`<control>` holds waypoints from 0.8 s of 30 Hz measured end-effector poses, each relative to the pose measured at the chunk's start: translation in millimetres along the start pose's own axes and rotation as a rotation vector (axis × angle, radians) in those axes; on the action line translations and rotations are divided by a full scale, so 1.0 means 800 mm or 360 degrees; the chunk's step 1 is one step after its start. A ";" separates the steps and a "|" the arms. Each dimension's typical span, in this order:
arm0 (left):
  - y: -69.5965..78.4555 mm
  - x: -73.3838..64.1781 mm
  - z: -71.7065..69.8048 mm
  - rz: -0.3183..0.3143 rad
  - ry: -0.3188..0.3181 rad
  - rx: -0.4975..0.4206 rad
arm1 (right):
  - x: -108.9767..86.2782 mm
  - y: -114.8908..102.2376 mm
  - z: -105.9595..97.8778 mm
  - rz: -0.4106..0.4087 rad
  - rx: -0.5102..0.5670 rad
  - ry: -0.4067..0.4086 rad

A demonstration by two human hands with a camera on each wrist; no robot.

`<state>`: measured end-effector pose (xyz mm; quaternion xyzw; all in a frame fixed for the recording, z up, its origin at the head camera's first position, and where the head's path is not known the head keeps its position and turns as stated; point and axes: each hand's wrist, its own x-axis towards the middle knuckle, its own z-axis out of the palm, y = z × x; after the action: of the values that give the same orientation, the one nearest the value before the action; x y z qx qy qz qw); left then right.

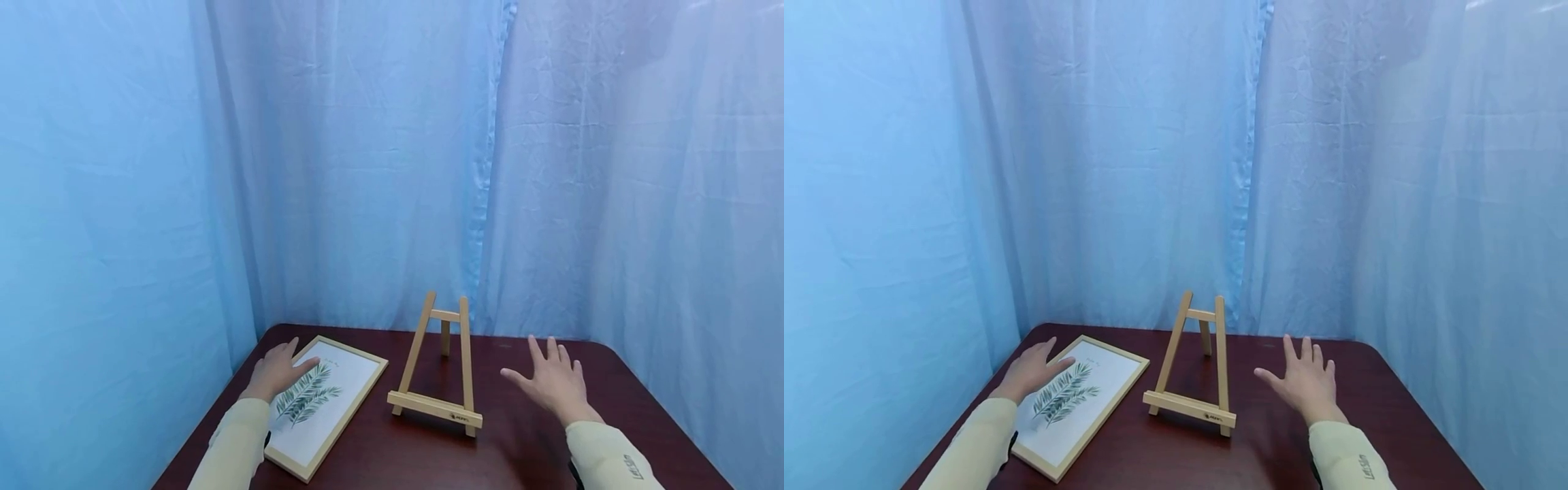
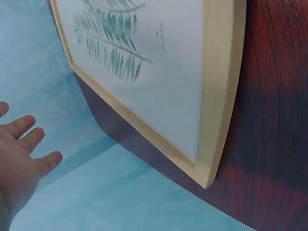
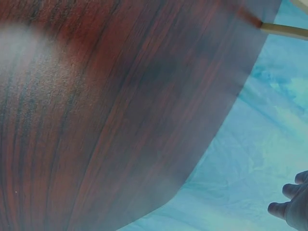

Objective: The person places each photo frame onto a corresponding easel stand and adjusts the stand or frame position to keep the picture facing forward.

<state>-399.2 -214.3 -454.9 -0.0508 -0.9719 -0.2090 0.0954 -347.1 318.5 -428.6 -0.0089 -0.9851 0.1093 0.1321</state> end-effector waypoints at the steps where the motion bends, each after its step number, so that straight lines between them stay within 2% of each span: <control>1: -0.002 0.000 0.000 -0.0013 -0.0001 -0.0002 | 0.000 -0.001 0.000 -0.0004 0.0000 0.0000; 12: -0.027 -0.006 -0.001 -0.0148 -0.0071 -0.0069 | -0.002 -0.023 -0.009 -0.0049 -0.0020 0.0031; 24: -0.053 -0.017 -0.008 -0.0146 -0.0069 -0.0030 | 0.001 -0.054 -0.020 -0.0093 -0.0037 0.0062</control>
<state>-391.0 -255.9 -468.7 -0.0115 -0.9731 -0.2212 0.0641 -342.9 280.0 -404.2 0.0162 -0.9834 0.0938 0.1542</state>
